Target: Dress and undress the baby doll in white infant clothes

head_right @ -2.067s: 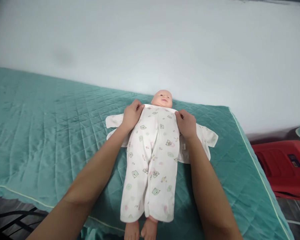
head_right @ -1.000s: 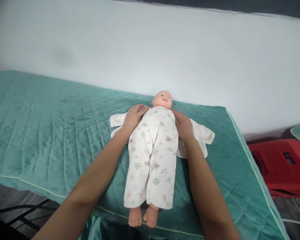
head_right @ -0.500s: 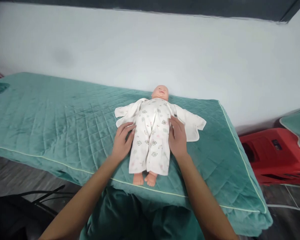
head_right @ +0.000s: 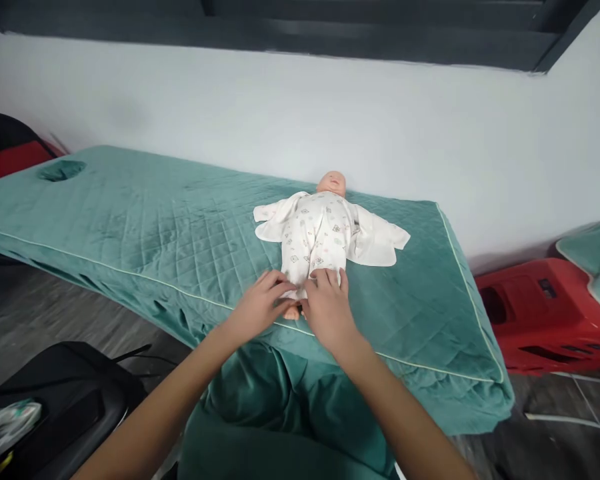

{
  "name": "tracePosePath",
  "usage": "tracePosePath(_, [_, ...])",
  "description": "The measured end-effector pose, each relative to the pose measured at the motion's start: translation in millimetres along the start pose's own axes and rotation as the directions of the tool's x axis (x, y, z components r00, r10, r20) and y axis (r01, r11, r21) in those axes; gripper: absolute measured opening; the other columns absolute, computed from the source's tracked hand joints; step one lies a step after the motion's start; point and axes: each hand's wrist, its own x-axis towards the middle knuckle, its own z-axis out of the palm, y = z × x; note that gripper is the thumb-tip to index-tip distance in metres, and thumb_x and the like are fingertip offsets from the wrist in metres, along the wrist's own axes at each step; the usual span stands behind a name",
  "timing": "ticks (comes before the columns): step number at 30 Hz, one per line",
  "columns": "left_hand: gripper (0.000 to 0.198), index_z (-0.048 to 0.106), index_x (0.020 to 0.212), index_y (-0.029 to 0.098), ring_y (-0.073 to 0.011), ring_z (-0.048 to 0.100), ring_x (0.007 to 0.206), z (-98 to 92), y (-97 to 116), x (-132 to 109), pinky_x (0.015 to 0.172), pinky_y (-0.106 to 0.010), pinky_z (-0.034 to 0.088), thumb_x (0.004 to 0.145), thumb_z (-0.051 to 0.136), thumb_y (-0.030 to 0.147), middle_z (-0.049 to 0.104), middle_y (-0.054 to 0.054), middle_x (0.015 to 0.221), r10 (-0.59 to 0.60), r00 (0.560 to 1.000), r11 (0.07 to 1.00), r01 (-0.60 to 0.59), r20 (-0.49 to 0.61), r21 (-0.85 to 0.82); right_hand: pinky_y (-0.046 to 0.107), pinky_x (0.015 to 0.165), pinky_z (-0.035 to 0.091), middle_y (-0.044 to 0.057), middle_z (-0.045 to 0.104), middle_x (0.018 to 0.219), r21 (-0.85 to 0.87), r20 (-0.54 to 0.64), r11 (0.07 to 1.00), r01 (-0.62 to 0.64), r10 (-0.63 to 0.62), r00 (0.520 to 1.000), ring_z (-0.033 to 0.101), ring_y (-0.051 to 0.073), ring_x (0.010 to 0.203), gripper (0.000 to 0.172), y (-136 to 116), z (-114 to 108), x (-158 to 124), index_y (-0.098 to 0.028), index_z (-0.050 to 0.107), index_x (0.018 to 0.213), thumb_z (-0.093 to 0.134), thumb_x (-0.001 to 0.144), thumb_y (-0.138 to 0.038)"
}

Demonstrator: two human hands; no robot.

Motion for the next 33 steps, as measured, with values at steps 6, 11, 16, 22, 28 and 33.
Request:
tracePosePath(6, [0.022, 0.064, 0.109, 0.019, -0.023, 0.058, 0.1, -4.9, 2.8, -7.8, 0.089, -0.039, 0.053, 0.099, 0.045, 0.02, 0.06, -0.008, 0.105, 0.01, 0.994, 0.99, -0.026, 0.113, 0.135, 0.052, 0.101, 0.035, 0.012, 0.065, 0.097, -0.142, 0.086, 0.989, 0.046, -0.034, 0.996, 0.053, 0.03, 0.103, 0.013, -16.5, -9.1, 7.9, -0.019, 0.07, 0.089, 0.057, 0.092, -0.017])
tracePosePath(11, [0.019, 0.062, 0.101, 0.018, -0.0227, 0.059, 0.096, 5.1, -0.2, -10.6, 0.085, -0.038, 0.054, 0.095, 0.045, 0.013, 0.061, -0.008, 0.102, 0.015, 0.997, 0.987, -0.027, 0.08, 0.16, 0.049, 0.097, 0.035, 0.013, 0.066, 0.094, -0.181, 0.157, 0.977, 0.115, -0.087, 0.984, 0.054, 0.031, 0.1, 0.017, -18.3, -6.3, 18.8, -0.015, 0.07, 0.087, 0.054, 0.091, -0.013])
tracePosePath(16, [0.018, 0.062, 0.101, 0.02, -0.0174, 0.061, 0.095, 9.8, 3.3, -11.2, 0.086, -0.032, 0.053, 0.093, 0.048, 0.011, 0.063, -0.005, 0.101, -0.07, 0.994, 0.983, 0.053, -0.089, -0.176, 0.046, 0.097, 0.035, 0.01, 0.067, 0.097, -0.099, 0.13, 0.981, 0.166, -0.153, 0.98, 0.054, 0.028, 0.098, 0.014, -11.1, 1.5, 21.0, -0.017, 0.067, 0.091, 0.054, 0.092, -0.015])
tracePosePath(22, [0.021, 0.062, 0.094, 0.023, -0.0144, 0.062, 0.086, 2.1, 1.7, -22.9, 0.08, -0.03, 0.053, 0.085, 0.052, 0.007, 0.062, -0.001, 0.093, -0.217, 0.949, 0.899, 0.104, -0.227, -0.426, 0.039, 0.091, 0.039, 0.005, 0.063, 0.088, 0.016, 0.09, 0.968, 0.249, -0.25, 0.964, 0.053, 0.023, 0.091, 0.012, -16.5, -21.9, 13.9, -0.019, 0.062, 0.088, 0.053, 0.091, -0.014])
tracePosePath(28, [0.019, 0.061, 0.091, 0.022, -0.0149, 0.061, 0.086, 6.3, -8.5, -31.2, 0.08, -0.03, 0.053, 0.082, 0.052, 0.007, 0.061, -0.001, 0.091, -0.283, 0.948, 0.882, 0.197, -0.145, -0.428, 0.04, 0.091, 0.041, 0.006, 0.062, 0.09, 0.064, 0.1, 0.947, 0.314, -0.319, 0.942, 0.054, 0.023, 0.093, 0.016, -21.1, -26.4, 8.1, -0.019, 0.062, 0.088, 0.048, 0.097, -0.017])
tracePosePath(33, [0.023, 0.064, 0.103, 0.022, -0.0185, 0.061, 0.101, 2.7, 3.4, -20.2, 0.091, -0.035, 0.052, 0.088, 0.051, 0.011, 0.064, -0.005, 0.104, -0.208, 0.964, 0.938, 0.148, -0.166, -0.314, 0.04, 0.088, 0.046, 0.008, 0.063, 0.108, 0.201, -0.022, 0.978, 0.055, -0.052, 0.998, 0.057, 0.025, 0.102, 0.016, 18.4, -16.4, -8.6, -0.021, 0.059, 0.102, 0.047, 0.096, -0.015])
